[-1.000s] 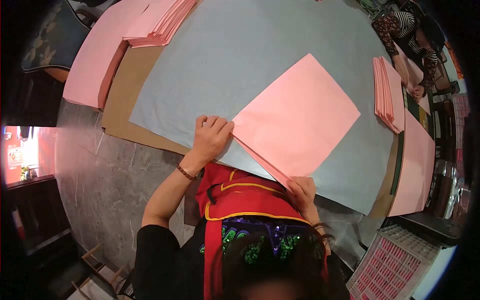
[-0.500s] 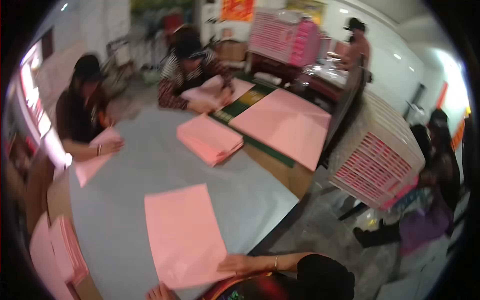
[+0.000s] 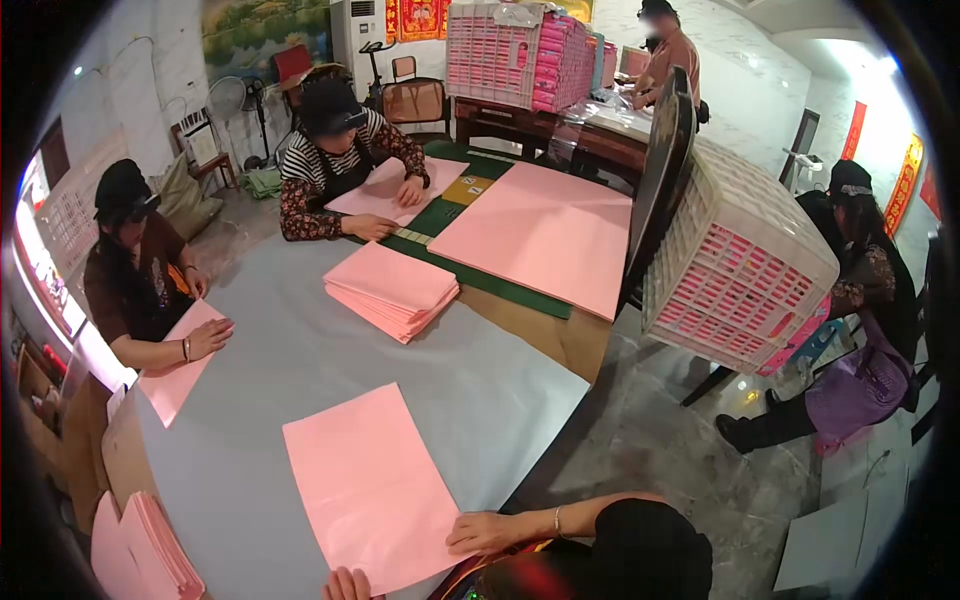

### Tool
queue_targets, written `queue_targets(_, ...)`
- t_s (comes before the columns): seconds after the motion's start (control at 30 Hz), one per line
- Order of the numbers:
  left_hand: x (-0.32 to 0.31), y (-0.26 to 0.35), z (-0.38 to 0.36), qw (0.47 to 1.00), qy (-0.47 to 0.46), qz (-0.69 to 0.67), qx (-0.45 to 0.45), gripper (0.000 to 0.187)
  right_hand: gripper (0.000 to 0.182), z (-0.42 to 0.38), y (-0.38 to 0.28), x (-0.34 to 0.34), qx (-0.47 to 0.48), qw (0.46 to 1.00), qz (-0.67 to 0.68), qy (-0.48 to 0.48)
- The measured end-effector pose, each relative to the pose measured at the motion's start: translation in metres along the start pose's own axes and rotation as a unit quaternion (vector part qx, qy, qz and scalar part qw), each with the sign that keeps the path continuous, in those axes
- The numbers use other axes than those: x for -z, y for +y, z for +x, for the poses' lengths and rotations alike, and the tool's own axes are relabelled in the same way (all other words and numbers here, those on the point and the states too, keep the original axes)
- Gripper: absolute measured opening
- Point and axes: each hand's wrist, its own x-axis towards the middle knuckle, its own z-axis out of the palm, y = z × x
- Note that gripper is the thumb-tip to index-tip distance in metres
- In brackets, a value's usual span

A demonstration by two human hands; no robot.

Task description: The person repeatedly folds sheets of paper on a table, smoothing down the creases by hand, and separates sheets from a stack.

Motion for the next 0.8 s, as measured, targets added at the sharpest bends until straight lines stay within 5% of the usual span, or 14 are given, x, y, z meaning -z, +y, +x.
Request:
queue_targets(0.3, 0.01, 0.004, 0.003, 0.997, -0.072, -0.008, -0.003, 0.059, 0.016, 0.002, -0.009, 0.002, -0.005, 0.997, -0.072, -0.04)
queue_targets(0.37, 0.006, 0.001, 0.003, 0.996, -0.087, -0.001, -0.004, 0.06, 0.02, 0.002, -0.009, 0.001, 0.025, 0.992, -0.126, 0.014)
queue_targets(0.63, -0.015, -0.013, 0.0, 0.997, -0.048, 0.048, -0.033, 0.056, 0.032, -0.009, 0.018, -0.005, 0.014, 0.995, -0.08, -0.052)
queue_targets(0.67, 0.005, -0.002, 0.007, 0.992, -0.122, -0.022, 0.017, 0.064, 0.032, -0.011, 0.019, -0.006, 0.012, 0.997, -0.069, -0.037)
queue_targets(0.8, -0.002, -0.006, 0.007, 0.995, -0.093, -0.005, 0.027, 0.064, 0.034, 0.003, 0.011, 0.008, 0.009, 0.994, -0.09, -0.058)
